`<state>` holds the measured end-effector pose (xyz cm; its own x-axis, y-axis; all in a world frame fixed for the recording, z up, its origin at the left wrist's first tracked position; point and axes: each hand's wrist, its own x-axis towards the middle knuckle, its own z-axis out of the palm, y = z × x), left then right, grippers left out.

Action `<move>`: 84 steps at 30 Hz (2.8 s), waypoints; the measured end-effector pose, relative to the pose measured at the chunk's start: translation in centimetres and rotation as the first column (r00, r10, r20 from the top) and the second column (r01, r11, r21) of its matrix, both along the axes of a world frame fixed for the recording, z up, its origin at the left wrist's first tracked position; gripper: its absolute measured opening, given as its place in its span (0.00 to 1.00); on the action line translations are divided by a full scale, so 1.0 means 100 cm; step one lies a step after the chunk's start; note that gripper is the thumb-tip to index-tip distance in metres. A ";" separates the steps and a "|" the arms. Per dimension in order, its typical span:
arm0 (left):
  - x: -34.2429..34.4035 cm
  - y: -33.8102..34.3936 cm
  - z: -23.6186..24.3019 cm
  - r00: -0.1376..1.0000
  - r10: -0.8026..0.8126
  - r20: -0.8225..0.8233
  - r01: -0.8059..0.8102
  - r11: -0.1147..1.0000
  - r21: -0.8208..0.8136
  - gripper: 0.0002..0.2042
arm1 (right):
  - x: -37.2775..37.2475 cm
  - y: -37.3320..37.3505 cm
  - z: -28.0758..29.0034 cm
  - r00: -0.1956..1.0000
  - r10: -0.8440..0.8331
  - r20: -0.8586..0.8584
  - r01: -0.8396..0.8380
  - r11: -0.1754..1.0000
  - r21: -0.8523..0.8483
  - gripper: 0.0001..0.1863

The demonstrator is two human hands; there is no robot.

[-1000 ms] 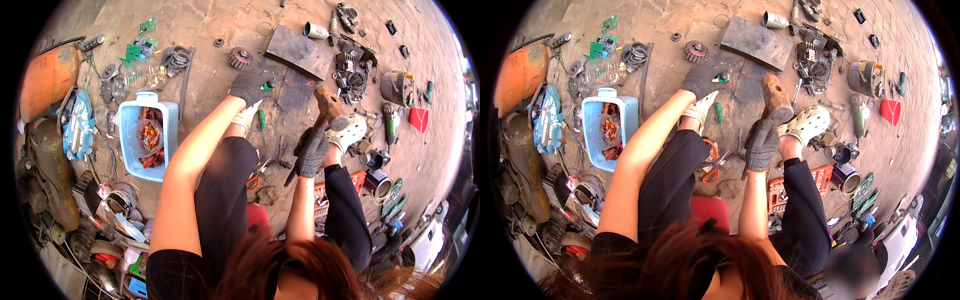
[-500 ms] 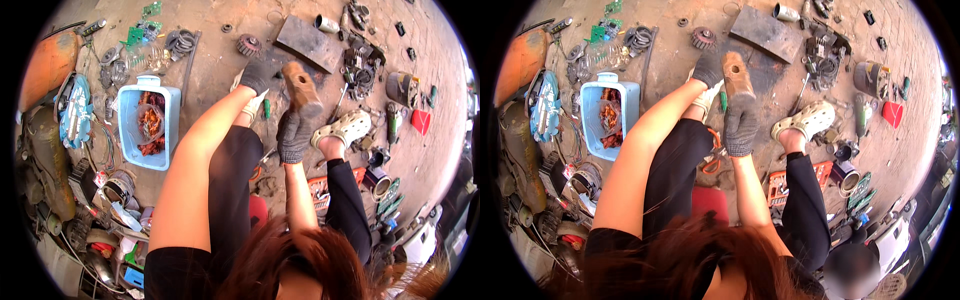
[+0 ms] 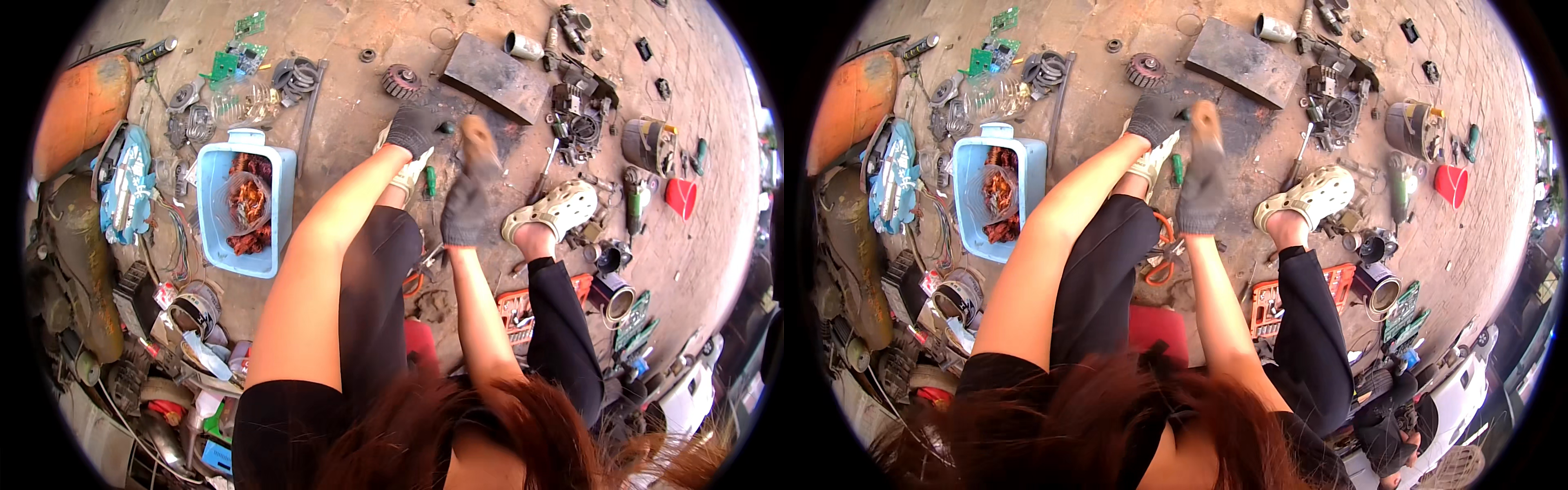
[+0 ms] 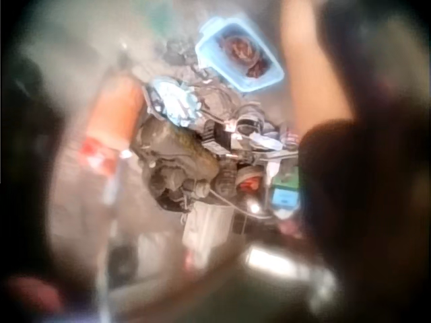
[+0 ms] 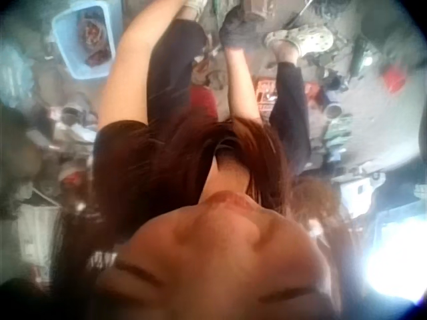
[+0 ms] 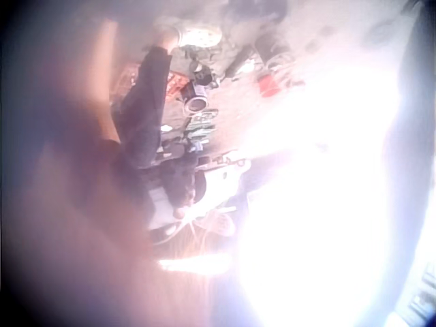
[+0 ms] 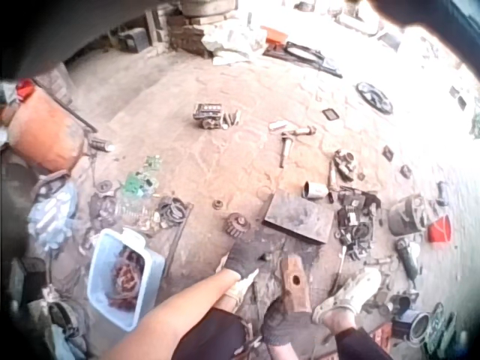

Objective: The person sits on the floor and uses pliers, a screwdriver, and a hammer to remove components from a green circuit board. They extract a cylindrical part, place it on a gear, and strike it with a hammer before continuing to disassemble the board.

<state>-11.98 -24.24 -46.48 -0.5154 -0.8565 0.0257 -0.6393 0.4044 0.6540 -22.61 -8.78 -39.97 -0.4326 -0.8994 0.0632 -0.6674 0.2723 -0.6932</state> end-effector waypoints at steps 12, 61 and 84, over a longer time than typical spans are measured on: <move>0.019 0.012 0.034 0.996 0.077 0.044 -0.079 0.996 0.041 0.28 | -0.022 0.023 0.017 0.862 -0.444 0.245 0.410 0.894 0.178 0.23; -0.004 0.007 0.184 0.985 0.117 0.123 -0.141 0.967 0.211 0.17 | -0.013 -0.050 0.075 0.978 0.204 0.051 -0.188 0.957 -0.221 0.11; 0.021 0.001 0.153 0.929 0.002 0.370 -0.169 0.892 0.419 0.12 | -0.016 -0.069 0.083 0.890 0.415 0.187 -0.455 0.826 0.332 0.18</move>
